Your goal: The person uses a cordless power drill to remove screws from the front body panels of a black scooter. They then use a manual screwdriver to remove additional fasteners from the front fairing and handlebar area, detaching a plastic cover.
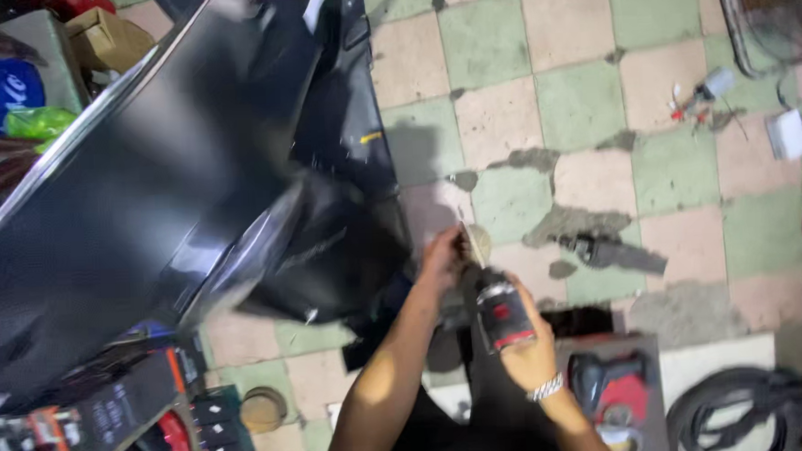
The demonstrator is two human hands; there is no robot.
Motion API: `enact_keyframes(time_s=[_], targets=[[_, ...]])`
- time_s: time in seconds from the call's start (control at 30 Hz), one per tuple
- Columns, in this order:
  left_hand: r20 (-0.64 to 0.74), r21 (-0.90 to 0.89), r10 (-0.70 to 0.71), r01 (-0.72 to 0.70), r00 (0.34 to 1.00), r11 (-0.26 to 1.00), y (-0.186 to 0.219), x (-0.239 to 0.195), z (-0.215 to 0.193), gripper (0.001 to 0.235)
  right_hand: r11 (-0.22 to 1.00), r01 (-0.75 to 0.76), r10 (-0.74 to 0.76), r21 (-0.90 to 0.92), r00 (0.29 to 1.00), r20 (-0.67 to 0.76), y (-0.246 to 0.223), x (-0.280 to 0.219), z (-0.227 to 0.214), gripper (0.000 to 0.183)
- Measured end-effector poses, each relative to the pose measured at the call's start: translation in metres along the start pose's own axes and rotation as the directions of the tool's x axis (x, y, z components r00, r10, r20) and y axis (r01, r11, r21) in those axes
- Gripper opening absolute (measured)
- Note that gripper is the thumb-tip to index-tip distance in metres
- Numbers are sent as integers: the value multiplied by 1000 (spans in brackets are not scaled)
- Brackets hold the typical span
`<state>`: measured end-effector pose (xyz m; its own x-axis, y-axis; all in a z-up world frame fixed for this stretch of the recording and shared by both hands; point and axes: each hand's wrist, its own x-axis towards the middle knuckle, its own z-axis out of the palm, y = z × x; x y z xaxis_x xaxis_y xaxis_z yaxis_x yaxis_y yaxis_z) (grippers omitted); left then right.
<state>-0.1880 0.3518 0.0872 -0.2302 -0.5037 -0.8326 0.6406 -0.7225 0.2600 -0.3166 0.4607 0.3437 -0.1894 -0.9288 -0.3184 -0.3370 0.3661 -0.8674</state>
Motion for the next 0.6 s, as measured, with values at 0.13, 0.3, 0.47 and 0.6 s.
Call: enact_keyframes(time_s=[0.13, 0.3, 0.47, 0.6], targets=[[-203, -371, 74, -146, 976, 917, 48, 145, 7, 13, 995, 15, 0, -103, 990, 140, 19, 87, -31, 79], [-642, -414, 124, -478, 757, 775, 141, 234, -10, 13, 991, -2, 37, -135, 964, 262, 30, 139, -56, 88], [-594, -380, 310, -599, 742, 705, 159, 238, -28, 22, 978, -82, 141, -190, 937, 320, 32, 150, -66, 87], [-600, -275, 241, -480, 763, 833, 111, 202, -17, 19, 954, -103, 202, -280, 913, 355, 22, 145, -69, 85]])
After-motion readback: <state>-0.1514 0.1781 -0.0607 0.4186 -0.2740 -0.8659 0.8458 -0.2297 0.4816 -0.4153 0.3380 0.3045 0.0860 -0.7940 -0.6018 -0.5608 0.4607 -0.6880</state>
